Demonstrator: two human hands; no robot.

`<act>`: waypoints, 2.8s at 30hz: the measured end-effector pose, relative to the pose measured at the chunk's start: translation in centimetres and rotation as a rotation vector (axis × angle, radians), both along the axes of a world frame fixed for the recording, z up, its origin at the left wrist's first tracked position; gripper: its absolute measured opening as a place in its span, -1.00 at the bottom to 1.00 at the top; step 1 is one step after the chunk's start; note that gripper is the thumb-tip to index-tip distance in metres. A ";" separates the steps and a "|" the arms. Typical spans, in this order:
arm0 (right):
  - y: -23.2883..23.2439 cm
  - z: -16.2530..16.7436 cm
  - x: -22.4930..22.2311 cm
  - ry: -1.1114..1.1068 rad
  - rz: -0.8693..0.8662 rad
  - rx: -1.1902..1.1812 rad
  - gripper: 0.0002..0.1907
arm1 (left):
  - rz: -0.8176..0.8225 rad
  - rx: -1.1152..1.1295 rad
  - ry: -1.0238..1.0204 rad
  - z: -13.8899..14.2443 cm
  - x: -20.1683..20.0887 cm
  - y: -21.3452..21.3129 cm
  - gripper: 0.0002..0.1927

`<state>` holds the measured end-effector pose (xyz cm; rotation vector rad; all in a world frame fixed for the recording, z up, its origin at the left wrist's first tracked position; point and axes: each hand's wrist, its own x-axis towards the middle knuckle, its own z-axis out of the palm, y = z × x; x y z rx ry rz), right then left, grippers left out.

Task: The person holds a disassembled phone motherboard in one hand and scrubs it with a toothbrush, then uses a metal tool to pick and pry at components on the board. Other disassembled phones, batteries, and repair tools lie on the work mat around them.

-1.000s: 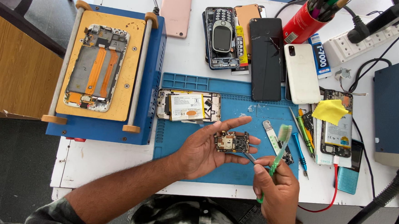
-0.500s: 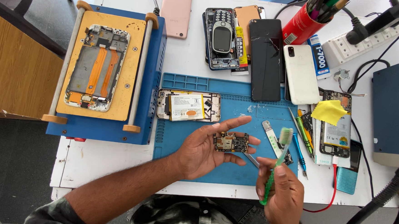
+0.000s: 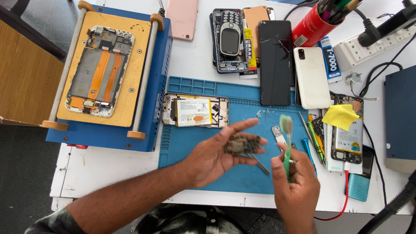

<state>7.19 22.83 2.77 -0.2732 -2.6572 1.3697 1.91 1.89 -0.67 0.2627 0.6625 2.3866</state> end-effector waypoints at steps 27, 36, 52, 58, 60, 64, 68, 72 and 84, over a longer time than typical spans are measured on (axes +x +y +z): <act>-1.9 -2.4 -1.7 0.282 0.369 0.709 -0.84 | 0.407 -0.043 -0.019 0.4 -2.1 -2.4 -0.47; 1.3 -3.8 -2.2 -0.248 0.101 0.152 -0.84 | 0.391 -0.025 -0.007 0.5 -2.2 -2.4 -0.47; 7.6 -2.5 3.5 -0.206 0.029 -0.822 -0.69 | 0.208 -0.243 -0.079 -0.2 -1.9 -1.2 -0.70; 2.7 -1.7 2.2 -0.116 0.022 0.044 -0.74 | 0.195 -0.317 -0.023 -0.5 -1.7 -1.0 -0.75; 1.8 -1.7 1.8 -0.052 0.071 0.156 -0.76 | 0.186 -0.339 0.006 -0.7 -1.5 -0.8 -0.75; 1.7 -2.0 1.2 -0.062 0.072 -0.036 -0.77 | 0.164 -0.313 0.065 -0.9 -1.0 -0.5 -0.74; 1.9 -1.9 1.0 0.029 -0.013 -0.675 -0.81 | 0.138 -0.284 0.132 -0.7 -0.5 -0.5 -0.73; 0.9 -1.0 0.4 0.107 0.004 -1.037 -0.80 | 0.115 -0.275 0.168 -0.2 -0.3 -0.4 -0.72; -2.6 0.5 -0.9 0.290 0.051 -0.749 -0.77 | 0.108 -0.319 0.257 0.9 0.3 -0.4 -0.68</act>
